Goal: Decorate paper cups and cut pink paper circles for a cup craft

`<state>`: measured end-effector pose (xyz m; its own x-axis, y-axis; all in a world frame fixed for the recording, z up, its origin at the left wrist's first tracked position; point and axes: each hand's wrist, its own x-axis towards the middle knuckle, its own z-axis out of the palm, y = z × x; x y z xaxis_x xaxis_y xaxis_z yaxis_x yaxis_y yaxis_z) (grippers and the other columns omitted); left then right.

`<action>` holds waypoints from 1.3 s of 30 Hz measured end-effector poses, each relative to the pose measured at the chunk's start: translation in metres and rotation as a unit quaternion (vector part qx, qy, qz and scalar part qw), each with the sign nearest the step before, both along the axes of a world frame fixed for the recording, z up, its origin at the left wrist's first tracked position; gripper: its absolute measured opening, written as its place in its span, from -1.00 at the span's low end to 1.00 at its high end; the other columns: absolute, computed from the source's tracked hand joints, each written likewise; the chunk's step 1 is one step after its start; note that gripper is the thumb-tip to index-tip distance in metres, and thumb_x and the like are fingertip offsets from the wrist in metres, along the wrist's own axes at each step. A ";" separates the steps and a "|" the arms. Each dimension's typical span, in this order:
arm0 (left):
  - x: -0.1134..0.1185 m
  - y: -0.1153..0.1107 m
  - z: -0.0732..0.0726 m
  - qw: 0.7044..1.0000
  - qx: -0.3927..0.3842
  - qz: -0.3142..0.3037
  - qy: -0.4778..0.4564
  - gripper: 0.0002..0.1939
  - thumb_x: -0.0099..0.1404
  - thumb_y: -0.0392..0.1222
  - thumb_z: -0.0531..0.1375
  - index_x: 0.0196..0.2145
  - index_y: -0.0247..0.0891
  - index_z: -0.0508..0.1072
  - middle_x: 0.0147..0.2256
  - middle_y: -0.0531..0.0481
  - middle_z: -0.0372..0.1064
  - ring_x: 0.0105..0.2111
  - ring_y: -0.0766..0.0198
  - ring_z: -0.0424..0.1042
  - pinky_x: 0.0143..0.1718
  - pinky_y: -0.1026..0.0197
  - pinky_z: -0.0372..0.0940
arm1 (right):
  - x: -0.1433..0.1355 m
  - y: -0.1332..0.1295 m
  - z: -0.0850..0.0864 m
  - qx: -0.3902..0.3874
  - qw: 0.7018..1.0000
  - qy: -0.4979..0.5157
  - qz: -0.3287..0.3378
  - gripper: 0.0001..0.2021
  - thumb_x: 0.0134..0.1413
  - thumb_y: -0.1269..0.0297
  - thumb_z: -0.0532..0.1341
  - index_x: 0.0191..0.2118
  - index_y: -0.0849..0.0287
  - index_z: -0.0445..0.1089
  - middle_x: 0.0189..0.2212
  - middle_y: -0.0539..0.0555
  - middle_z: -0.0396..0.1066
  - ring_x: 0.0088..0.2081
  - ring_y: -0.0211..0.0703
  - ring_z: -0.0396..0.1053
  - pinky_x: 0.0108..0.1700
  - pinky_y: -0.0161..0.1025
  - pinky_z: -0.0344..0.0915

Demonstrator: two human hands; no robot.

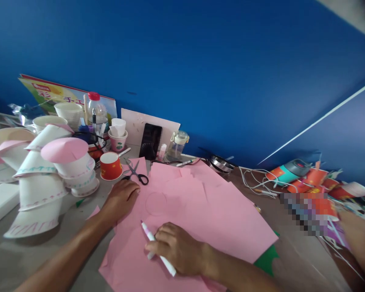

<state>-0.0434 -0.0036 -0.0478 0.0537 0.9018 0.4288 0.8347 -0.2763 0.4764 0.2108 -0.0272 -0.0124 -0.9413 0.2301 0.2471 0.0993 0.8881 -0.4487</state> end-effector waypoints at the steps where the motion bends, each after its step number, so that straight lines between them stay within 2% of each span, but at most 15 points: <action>1: 0.000 0.000 0.000 1.000 0.001 0.001 -0.003 -0.76 0.32 -0.22 0.03 -0.38 -0.19 0.48 -0.32 -0.05 0.54 -0.25 0.12 0.43 -0.12 0.06 0.28 | 0.000 0.001 0.000 0.004 1.000 0.009 -0.003 -0.43 0.06 0.28 0.19 0.21 -0.24 0.22 -0.35 0.10 0.54 -0.36 0.16 0.51 -0.26 0.02 0.48; 4: 0.000 -0.001 0.000 1.000 0.011 -0.002 -0.015 -0.76 0.33 -0.21 0.03 -0.34 -0.20 0.49 -0.29 -0.07 0.53 -0.23 0.13 0.44 -0.09 0.06 0.28 | -0.001 0.011 0.005 -0.007 0.995 0.078 -0.063 -0.38 0.05 0.34 0.17 0.22 -0.31 0.12 -0.32 0.02 0.52 -0.37 0.10 0.49 -0.29 0.01 0.49; 7: 0.002 -0.003 0.001 0.996 0.014 -0.003 -0.092 -0.80 0.30 -0.19 0.07 -0.29 -0.20 0.50 -0.25 -0.10 0.52 -0.17 0.09 0.44 -0.04 0.03 0.28 | -0.010 0.031 0.011 -0.028 0.973 0.158 -0.164 -0.51 0.13 0.42 0.10 0.17 -0.09 0.16 -0.30 0.07 0.45 -0.31 0.00 0.45 -0.25 -0.06 0.47; 10: 0.006 -0.005 0.004 0.986 0.007 0.001 -0.166 -0.77 0.31 -0.13 0.07 -0.24 -0.24 0.49 -0.23 -0.14 0.52 -0.18 0.09 0.48 -0.11 0.06 0.35 | -0.029 0.051 0.010 -0.024 0.957 0.198 -0.209 -0.61 0.15 0.47 0.08 0.10 0.10 0.21 -0.26 0.14 0.38 -0.27 -0.05 0.41 -0.22 -0.14 0.44; 13: 0.010 -0.007 0.009 0.978 -0.016 -0.010 -0.209 -0.71 0.34 -0.06 0.05 -0.18 -0.27 0.47 -0.22 -0.14 0.53 -0.24 0.13 0.52 -0.22 0.15 0.42 | -0.051 0.064 0.000 -0.019 0.956 0.217 -0.199 -0.59 0.14 0.50 0.09 0.11 0.15 0.21 -0.23 0.16 0.36 -0.23 -0.06 0.39 -0.16 -0.15 0.42; 16: 0.012 -0.009 0.013 0.957 -0.049 -0.028 -0.284 -0.69 0.30 -0.04 0.10 -0.12 -0.24 0.46 -0.18 -0.13 0.54 -0.19 0.12 0.52 -0.17 0.15 0.41 | -0.068 0.067 -0.013 -0.027 0.959 0.213 -0.183 -0.55 0.13 0.51 0.09 0.16 0.16 0.19 -0.17 0.19 0.34 -0.20 -0.05 0.40 -0.12 -0.14 0.42; 20: 0.014 -0.008 0.014 0.934 -0.090 -0.032 -0.344 -0.75 0.23 -0.07 0.16 -0.19 -0.22 0.48 -0.27 -0.08 0.54 -0.24 0.13 0.51 -0.19 0.14 0.39 | -0.079 0.067 -0.025 -0.035 0.960 0.211 -0.181 -0.52 0.14 0.51 0.09 0.19 0.17 0.17 -0.17 0.20 0.34 -0.18 -0.03 0.39 -0.11 -0.12 0.42; 23: 0.012 -0.006 0.012 0.918 -0.105 -0.011 -0.382 -0.77 0.21 -0.06 0.19 -0.24 -0.23 0.48 -0.36 -0.03 0.50 -0.34 0.18 0.47 -0.28 0.18 0.37 | -0.078 0.065 -0.025 -0.032 0.951 0.246 -0.185 -0.53 0.16 0.47 0.08 0.20 0.18 0.14 -0.18 0.20 0.34 -0.17 -0.02 0.37 -0.10 -0.10 0.41; 25: 0.008 -0.005 0.012 0.896 -0.103 0.005 -0.432 -0.75 0.21 -0.01 0.20 -0.25 -0.24 0.47 -0.42 0.00 0.46 -0.40 0.22 0.44 -0.34 0.21 0.35 | -0.075 0.062 -0.021 -0.033 0.942 0.277 -0.187 -0.55 0.19 0.42 0.08 0.20 0.17 0.13 -0.19 0.19 0.34 -0.19 -0.03 0.37 -0.13 -0.10 0.40; 30: 0.000 -0.001 0.012 0.810 -0.098 0.020 -0.577 -0.71 0.20 0.06 0.24 -0.33 -0.25 0.46 -0.44 0.02 0.42 -0.43 0.28 0.39 -0.38 0.27 0.30 | -0.068 0.049 -0.015 0.008 0.942 0.305 -0.141 -0.66 0.29 0.24 0.01 0.13 0.15 0.17 -0.33 0.13 0.35 -0.30 -0.05 0.33 -0.24 -0.10 0.36; 33: 0.002 -0.001 0.015 0.777 -0.106 0.021 -0.620 -0.73 0.17 0.02 0.28 -0.33 -0.25 0.46 -0.37 0.01 0.45 -0.37 0.28 0.42 -0.28 0.27 0.31 | -0.070 0.041 -0.014 0.050 0.939 0.320 -0.113 -0.66 0.32 0.15 -0.04 0.11 0.17 0.18 -0.38 0.12 0.33 -0.33 -0.03 0.30 -0.24 -0.06 0.33; 37: 0.008 -0.002 0.021 0.707 -0.125 0.010 -0.696 -0.70 0.05 -0.06 0.38 -0.32 -0.24 0.44 -0.34 0.02 0.47 -0.29 0.26 0.45 -0.15 0.25 0.30 | -0.072 0.041 -0.015 0.056 0.938 0.326 -0.108 -0.68 0.33 0.18 -0.07 0.09 0.18 0.18 -0.40 0.11 0.33 -0.33 -0.03 0.29 -0.21 -0.04 0.31; 39: 0.010 -0.003 0.024 0.709 -0.118 0.008 -0.695 -0.70 0.03 -0.05 0.39 -0.35 -0.25 0.44 -0.36 0.03 0.44 -0.28 0.27 0.44 -0.14 0.25 0.31 | -0.071 0.043 -0.015 0.050 0.937 0.326 -0.112 -0.68 0.31 0.20 -0.06 0.09 0.17 0.18 -0.40 0.10 0.33 -0.34 -0.04 0.29 -0.20 -0.04 0.30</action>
